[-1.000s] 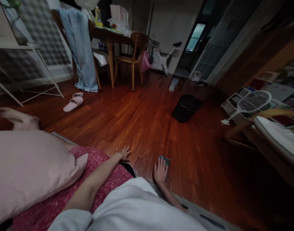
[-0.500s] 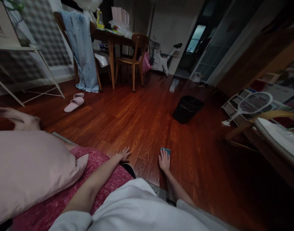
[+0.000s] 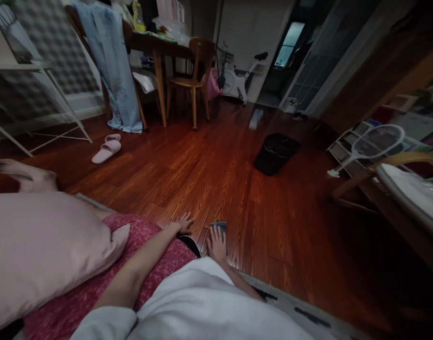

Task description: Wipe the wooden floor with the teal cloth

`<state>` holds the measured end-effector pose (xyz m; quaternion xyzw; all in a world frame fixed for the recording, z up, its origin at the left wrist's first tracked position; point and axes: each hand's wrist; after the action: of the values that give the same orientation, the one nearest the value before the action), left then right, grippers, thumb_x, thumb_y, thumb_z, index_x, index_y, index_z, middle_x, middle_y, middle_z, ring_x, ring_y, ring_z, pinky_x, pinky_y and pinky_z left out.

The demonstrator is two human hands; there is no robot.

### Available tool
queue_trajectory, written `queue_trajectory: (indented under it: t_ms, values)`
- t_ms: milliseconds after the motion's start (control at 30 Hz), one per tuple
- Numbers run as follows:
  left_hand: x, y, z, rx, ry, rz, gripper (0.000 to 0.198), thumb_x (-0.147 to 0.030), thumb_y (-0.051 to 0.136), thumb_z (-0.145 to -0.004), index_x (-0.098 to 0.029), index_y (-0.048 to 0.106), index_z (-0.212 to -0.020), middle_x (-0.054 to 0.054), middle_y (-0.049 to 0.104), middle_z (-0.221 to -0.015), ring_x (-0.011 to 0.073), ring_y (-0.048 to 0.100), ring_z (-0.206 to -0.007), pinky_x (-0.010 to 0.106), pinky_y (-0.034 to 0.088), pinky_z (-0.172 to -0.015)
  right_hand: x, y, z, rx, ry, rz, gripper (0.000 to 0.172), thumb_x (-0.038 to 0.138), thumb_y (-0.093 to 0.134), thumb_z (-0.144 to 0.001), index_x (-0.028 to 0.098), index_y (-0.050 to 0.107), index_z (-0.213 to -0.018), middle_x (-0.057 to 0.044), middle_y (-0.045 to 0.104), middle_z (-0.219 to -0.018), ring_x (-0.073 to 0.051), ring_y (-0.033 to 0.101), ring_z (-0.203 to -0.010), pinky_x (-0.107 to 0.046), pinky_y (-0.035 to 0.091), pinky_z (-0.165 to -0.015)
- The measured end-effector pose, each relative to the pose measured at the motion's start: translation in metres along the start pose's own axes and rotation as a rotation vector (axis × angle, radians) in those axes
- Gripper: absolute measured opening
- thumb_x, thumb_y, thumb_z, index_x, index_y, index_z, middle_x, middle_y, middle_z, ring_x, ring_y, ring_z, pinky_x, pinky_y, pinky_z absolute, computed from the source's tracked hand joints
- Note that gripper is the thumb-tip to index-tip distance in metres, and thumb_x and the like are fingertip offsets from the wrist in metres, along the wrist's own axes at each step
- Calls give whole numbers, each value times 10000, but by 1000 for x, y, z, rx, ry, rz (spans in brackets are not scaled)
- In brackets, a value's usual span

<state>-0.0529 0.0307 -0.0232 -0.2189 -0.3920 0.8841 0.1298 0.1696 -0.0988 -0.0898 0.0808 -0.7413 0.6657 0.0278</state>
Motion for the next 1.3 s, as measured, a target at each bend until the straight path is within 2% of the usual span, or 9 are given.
queue_trajectory:
  t_ms: [167, 400, 500, 600, 700, 867, 1000, 1133, 1300]
  values:
    - [-3, -2, 4, -15, -7, 15, 887, -471, 665, -851, -248, 221, -1585, 123, -67, -1657, 344, -12, -1511, 538, 165, -1191, -6, -12, -35, 33, -199, -46, 545, 348, 258, -1012, 287, 292, -1552, -19, 303, -1622, -170, 230, -1497, -426, 163, -1212]
    - [-2, -2, 2, -19, -3, 27, 885, -488, 661, -834, -269, 235, -1578, 115, -54, -1656, 345, 20, -1514, 573, 192, -1173, -148, -42, -34, -10, 390, 73, 593, 341, 162, -994, 204, 310, -1552, -68, 276, -1632, -215, 217, -1500, -458, 148, -1207]
    - [-1, -1, 1, -21, 4, 27, 892, -496, 663, -833, -246, 240, -1578, 137, -55, -1652, 348, 18, -1513, 567, 173, -1178, -176, -44, -12, -63, 576, 99, 615, 353, 139, -988, 181, 279, -1562, -92, 275, -1630, -240, 204, -1502, -492, 149, -1201]
    - [-1, -1, 2, -18, 9, 28, 888, -503, 656, -839, -249, 236, -1580, 133, -58, -1653, 345, 21, -1514, 558, 170, -1181, -162, -35, 2, -108, 650, 104, 634, 364, 142, -982, 142, 268, -1562, -128, 284, -1622, -280, 204, -1499, -538, 161, -1188]
    - [-1, -2, 2, -8, 4, 30, 892, -483, 661, -834, -261, 228, -1581, 120, -69, -1655, 350, 21, -1513, 571, 182, -1175, -115, -22, 6, -84, 566, 83, 636, 372, 160, -981, 137, 261, -1563, -140, 257, -1628, -292, 204, -1499, -561, 148, -1185]
    - [-2, -3, 2, -12, -1, 39, 909, -486, 667, -834, -229, 226, -1586, 140, -86, -1651, 372, -6, -1506, 578, 169, -1177, -16, -4, -1, 33, 113, 6, 593, 392, 240, -994, 219, 286, -1559, -56, 218, -1645, -233, 154, -1521, -490, 118, -1213]
    - [-3, -3, 3, -23, 9, 45, 924, -519, 670, -822, -232, 233, -1584, 144, -53, -1653, 366, 8, -1507, 571, 154, -1184, 22, -2, -23, 44, -215, -57, 558, 371, 292, -1002, 298, 279, -1555, -4, 254, -1637, -173, 183, -1511, -421, 140, -1217]
    - [-2, -2, 3, -34, 14, 53, 903, -541, 655, -829, -245, 246, -1578, 136, -35, -1658, 354, 23, -1512, 560, 161, -1185, -10, -17, -55, 25, -145, -32, 541, 329, 277, -1000, 276, 341, -1535, -29, 325, -1613, -160, 239, -1491, -409, 152, -1212]
    - [-1, -1, 1, -37, 16, 67, 910, -555, 662, -819, -267, 247, -1576, 117, -22, -1665, 352, 15, -1514, 561, 187, -1179, -108, -40, -62, 26, 318, 74, 587, 326, 182, -988, 204, 337, -1541, -55, 285, -1629, -202, 220, -1499, -440, 140, -1211]
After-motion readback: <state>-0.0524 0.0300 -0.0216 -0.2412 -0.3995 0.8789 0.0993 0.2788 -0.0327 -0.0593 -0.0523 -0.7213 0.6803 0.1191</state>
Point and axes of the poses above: each hand's wrist, its own z-axis away from the middle knuckle, its own y-axis out of the palm, x = y × z
